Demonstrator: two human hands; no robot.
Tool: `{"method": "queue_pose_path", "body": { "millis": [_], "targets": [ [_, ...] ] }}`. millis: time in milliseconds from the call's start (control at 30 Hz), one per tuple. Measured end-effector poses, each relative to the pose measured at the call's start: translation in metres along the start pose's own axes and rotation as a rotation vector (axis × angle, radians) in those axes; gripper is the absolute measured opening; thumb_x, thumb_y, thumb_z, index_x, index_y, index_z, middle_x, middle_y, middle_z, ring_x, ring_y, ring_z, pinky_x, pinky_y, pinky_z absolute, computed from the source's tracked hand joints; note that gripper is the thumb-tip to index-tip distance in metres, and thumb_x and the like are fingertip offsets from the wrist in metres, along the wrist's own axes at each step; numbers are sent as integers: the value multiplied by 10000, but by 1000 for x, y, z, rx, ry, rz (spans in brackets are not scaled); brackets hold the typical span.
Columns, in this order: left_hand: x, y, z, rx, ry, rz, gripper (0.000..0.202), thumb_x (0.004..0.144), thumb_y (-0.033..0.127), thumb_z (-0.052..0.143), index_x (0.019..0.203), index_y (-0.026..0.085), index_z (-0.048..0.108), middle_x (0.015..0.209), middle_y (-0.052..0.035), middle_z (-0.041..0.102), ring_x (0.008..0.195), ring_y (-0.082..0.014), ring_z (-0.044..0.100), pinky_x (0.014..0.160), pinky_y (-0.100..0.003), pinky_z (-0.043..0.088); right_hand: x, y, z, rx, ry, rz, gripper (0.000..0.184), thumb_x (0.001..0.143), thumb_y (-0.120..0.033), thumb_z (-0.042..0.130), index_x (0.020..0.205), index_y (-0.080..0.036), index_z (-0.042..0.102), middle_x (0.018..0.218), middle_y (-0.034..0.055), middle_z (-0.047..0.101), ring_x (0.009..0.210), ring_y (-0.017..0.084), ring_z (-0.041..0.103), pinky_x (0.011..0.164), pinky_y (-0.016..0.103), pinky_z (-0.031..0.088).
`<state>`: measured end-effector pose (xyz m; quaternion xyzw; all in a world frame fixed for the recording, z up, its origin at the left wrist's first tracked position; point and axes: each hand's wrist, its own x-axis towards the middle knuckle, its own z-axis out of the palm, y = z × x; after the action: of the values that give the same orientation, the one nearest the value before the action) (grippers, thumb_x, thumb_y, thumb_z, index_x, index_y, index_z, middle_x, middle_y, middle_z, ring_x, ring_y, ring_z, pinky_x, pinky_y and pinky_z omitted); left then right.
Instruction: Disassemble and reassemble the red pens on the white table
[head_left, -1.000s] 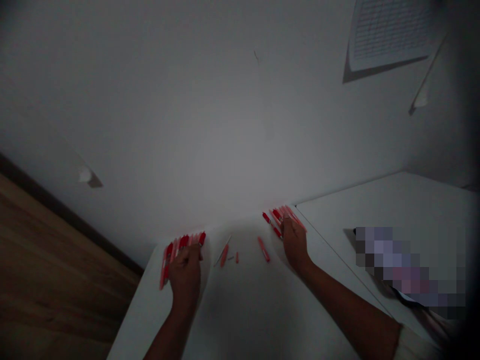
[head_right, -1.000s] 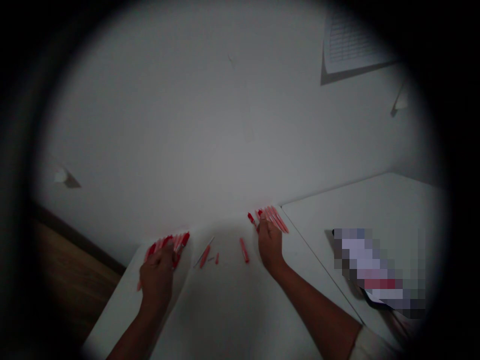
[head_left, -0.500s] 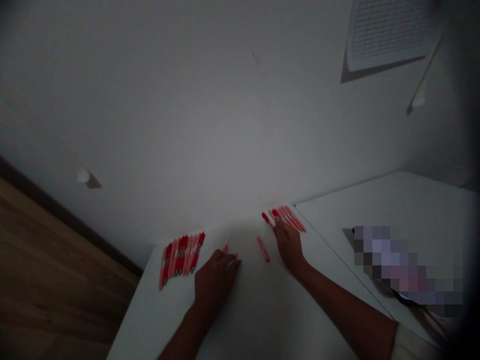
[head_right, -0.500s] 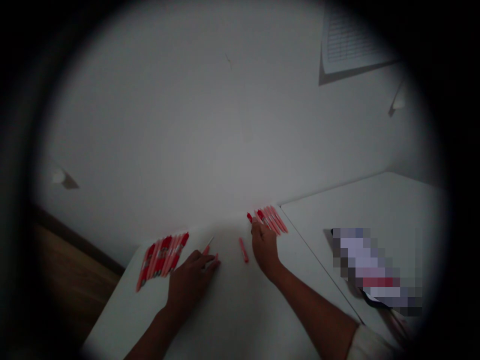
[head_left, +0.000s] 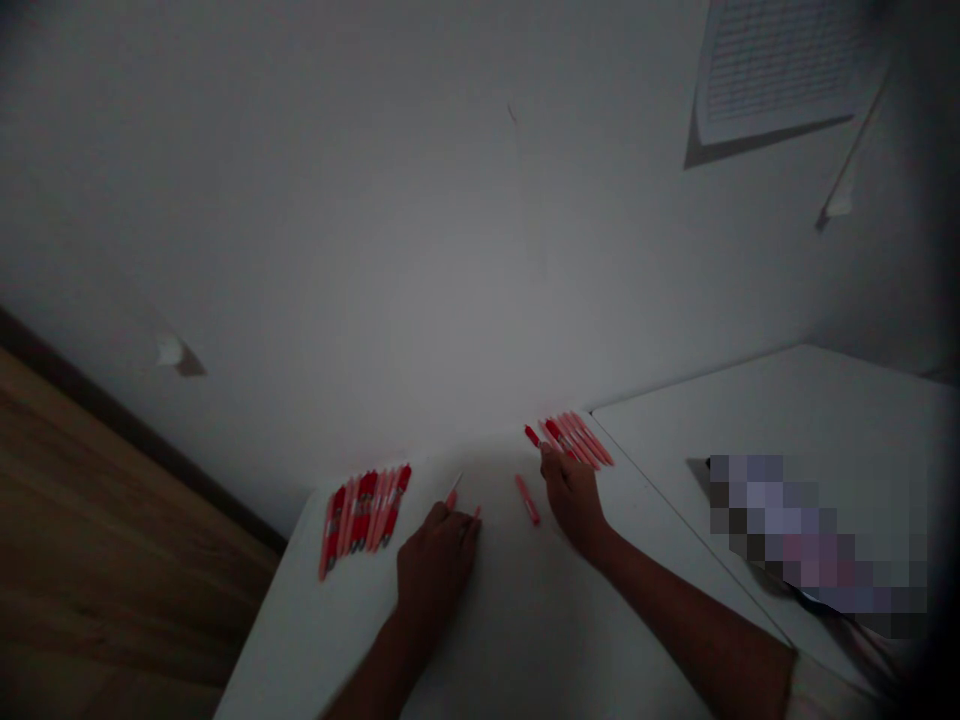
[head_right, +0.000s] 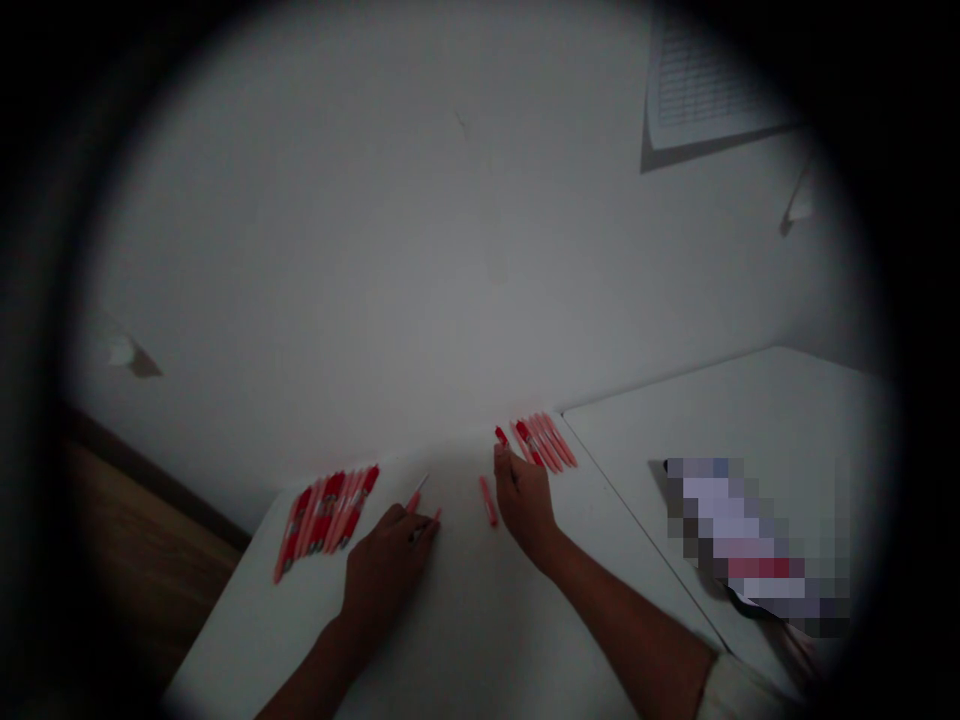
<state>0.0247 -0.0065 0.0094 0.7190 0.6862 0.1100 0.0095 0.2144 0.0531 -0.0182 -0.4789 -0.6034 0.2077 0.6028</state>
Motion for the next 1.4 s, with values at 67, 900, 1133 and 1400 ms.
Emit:
{"method": "queue_pose_path", "body": {
  "millis": [67,900,1133,1400],
  "targets": [
    [0,1,0,-9,-19,-13,337,931,376,377,927,243,687,1018,-34,617,765,-134,631,609,-237,412,-1,0,0,-36,-17,-23,475,962,-480,301,571,-211,299,507,-48,280,452,106,313,481,246,201],
    [-2,-1,2,-102,-4,92,288,925,342,422,919,251,695,972,-33,635,827,-148,639,708,-254,451,-11,6,1,-404,-577,-519,451,766,-306,647,1203,-203,596,1248,96,586,1245,262,431,1046,437,347],
    [-3,-3,3,-91,4,125,297,922,378,427,889,257,696,1120,-39,617,851,-149,651,732,-264,463,-11,4,0,-430,-605,-518,461,786,-326,624,1227,-197,591,1274,104,568,1256,277,418,1062,447,330],
    [0,-10,-5,-118,102,61,229,902,331,462,909,255,678,910,-10,621,755,-129,624,638,-239,437,-12,4,-2,-448,-614,-513,459,813,-353,611,1238,-180,582,1267,112,569,1247,279,420,1060,446,332]
  ]
}}
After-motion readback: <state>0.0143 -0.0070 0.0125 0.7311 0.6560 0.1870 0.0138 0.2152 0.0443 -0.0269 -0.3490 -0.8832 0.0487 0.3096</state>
